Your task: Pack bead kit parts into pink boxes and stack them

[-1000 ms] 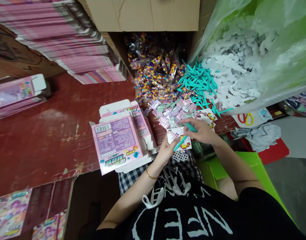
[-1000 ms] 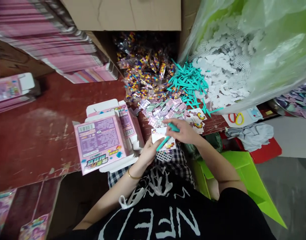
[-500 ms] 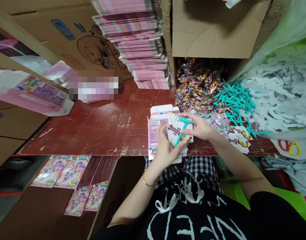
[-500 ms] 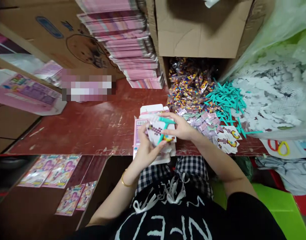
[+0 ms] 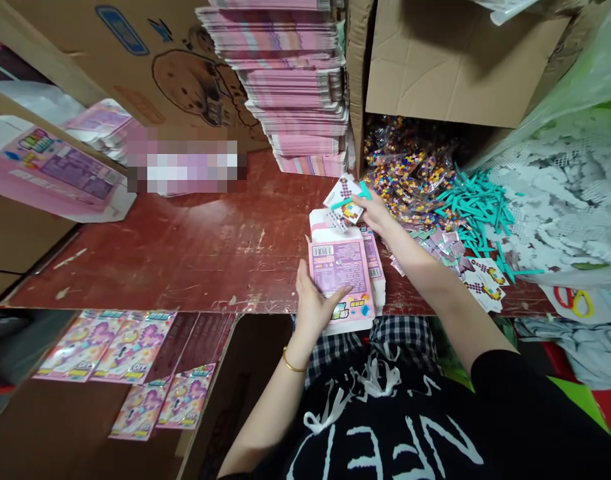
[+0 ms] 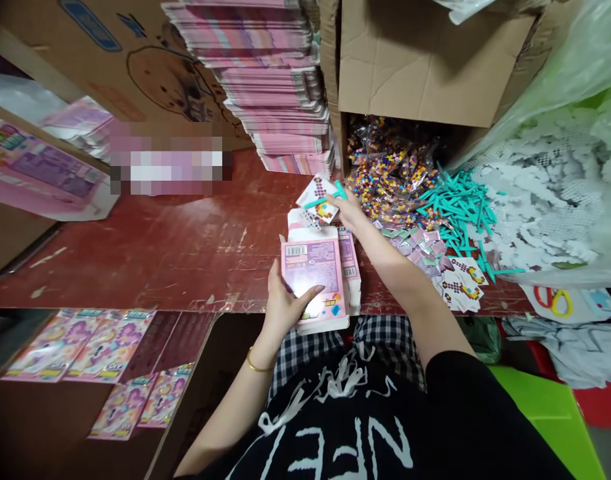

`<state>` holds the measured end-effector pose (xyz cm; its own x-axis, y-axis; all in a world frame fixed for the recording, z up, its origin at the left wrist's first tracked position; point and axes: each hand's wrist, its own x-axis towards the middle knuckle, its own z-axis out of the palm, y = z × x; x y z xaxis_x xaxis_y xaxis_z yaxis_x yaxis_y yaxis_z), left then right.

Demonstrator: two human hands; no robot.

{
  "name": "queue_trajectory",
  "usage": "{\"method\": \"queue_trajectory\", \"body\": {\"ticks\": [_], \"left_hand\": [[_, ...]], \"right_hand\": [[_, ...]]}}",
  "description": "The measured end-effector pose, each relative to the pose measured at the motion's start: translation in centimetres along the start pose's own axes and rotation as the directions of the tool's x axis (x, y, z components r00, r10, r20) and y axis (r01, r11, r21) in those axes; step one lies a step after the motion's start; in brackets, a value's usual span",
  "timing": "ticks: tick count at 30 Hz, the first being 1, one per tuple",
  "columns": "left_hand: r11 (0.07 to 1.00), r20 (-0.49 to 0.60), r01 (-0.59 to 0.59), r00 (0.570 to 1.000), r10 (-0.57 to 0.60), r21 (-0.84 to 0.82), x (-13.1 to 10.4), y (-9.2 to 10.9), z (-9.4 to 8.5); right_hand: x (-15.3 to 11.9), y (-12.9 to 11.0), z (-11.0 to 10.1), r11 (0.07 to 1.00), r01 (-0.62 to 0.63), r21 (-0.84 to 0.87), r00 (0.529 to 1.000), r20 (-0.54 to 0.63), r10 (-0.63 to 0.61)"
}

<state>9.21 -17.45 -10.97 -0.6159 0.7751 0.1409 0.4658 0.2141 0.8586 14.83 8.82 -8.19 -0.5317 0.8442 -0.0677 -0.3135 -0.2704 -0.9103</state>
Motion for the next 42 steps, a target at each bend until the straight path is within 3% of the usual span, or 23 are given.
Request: {"method": "queue_trajectory", "body": {"ticks": [2,6,11,13,16,19,22,24,26,28,29,32,34,36,37,39,40,42], "left_hand": [[1.0,-0.008,0.015,1.0,-0.015,-0.016,0.0,0.1,-0.1],[0.998,-0.004,0.047,0.999,-0.047,-0.035,0.3,0.1,0.1],[0.994,-0.037,0.025,0.999,-0.029,-0.105,-0.5,1.2,-0.5],[0.974,-0.012,0.056,0.998,-0.06,-0.222,-1.7,2.2,-1.4],[0.912,0.132,0.182,0.981,-0.143,-0.367,-4.7,3.5,-2.9],[0.857,0.225,0.267,0.957,-0.182,-0.441,-8.0,4.2,-3.8],[0.814,0.266,0.304,0.945,-0.191,-0.494,-10.1,4.0,-3.5],[0.802,0.287,0.319,0.938,-0.192,-0.505,-10.8,3.7,-2.9],[0.805,0.311,0.322,0.933,-0.18,-0.499,-11.0,3.5,-2.3],[0.809,0.335,0.323,0.927,-0.167,-0.491,-10.9,3.5,-1.7],[0.811,0.347,0.327,0.923,-0.165,-0.485,-10.8,3.6,-1.5],[0.816,0.365,0.33,0.917,-0.159,-0.475,-10.6,4.0,-1.1],[0.821,0.362,0.322,0.92,-0.152,-0.472,-10.6,4.2,-1.1],[0.822,0.356,0.321,0.921,-0.155,-0.471,-10.7,4.3,-1.1],[0.821,0.356,0.325,0.92,-0.16,-0.47,-10.7,4.3,-1.2],[0.817,0.359,0.332,0.918,-0.166,-0.471,-10.9,4.2,-1.1],[0.817,0.361,0.332,0.918,-0.165,-0.471,-10.9,4.3,-1.1],[0.826,0.371,0.323,0.916,-0.151,-0.461,-10.9,4.5,-1.0]], "right_hand": [[-0.2,-0.3,-0.3,0.998,0.026,-0.06,0.999,-0.033,-0.028],[-1.3,-1.0,-0.5,0.978,-0.109,-0.179,0.964,0.222,0.148],[-4.0,-2.8,-0.1,0.974,-0.17,-0.15,0.917,0.338,0.212],[-6.8,-3.7,0.3,0.976,-0.123,-0.178,0.913,0.366,0.182],[-12.8,-5.1,0.2,0.961,0.053,-0.272,0.919,0.39,0.06],[-18.3,-5.9,-1.2,0.912,0.158,-0.378,0.937,0.348,-0.019],[-21.4,-5.5,-2.7,0.876,0.193,-0.442,0.948,0.314,-0.05],[-22.3,-4.9,-3.3,0.812,0.27,-0.517,0.916,0.397,-0.052],[-22.6,-4.4,-3.4,0.717,0.396,-0.574,0.818,0.575,0.008],[-22.8,-4.0,-3.3,0.682,0.449,-0.578,0.73,0.677,0.093],[-22.9,-3.9,-3.2,0.699,0.419,-0.579,0.733,0.671,0.116],[-22.9,-3.9,-3.6,0.804,0.229,-0.549,0.844,0.524,0.117],[-22.8,-4.4,-4.3,0.843,0.191,-0.502,0.913,0.407,0.036],[-22.5,-5.5,-5.2,0.839,0.232,-0.493,0.955,0.281,-0.099],[-22.4,-6.2,-5.5,0.811,0.259,-0.524,0.957,0.252,-0.143],[-22.2,-7.6,-5.9,0.714,0.309,-0.628,0.933,0.346,-0.1],[-22.2,-8.2,-5.8,0.647,0.346,-0.68,0.896,0.443,-0.013],[-22.1,-8.6,-5.0,0.488,0.462,-0.74,0.772,0.607,0.19]]}}
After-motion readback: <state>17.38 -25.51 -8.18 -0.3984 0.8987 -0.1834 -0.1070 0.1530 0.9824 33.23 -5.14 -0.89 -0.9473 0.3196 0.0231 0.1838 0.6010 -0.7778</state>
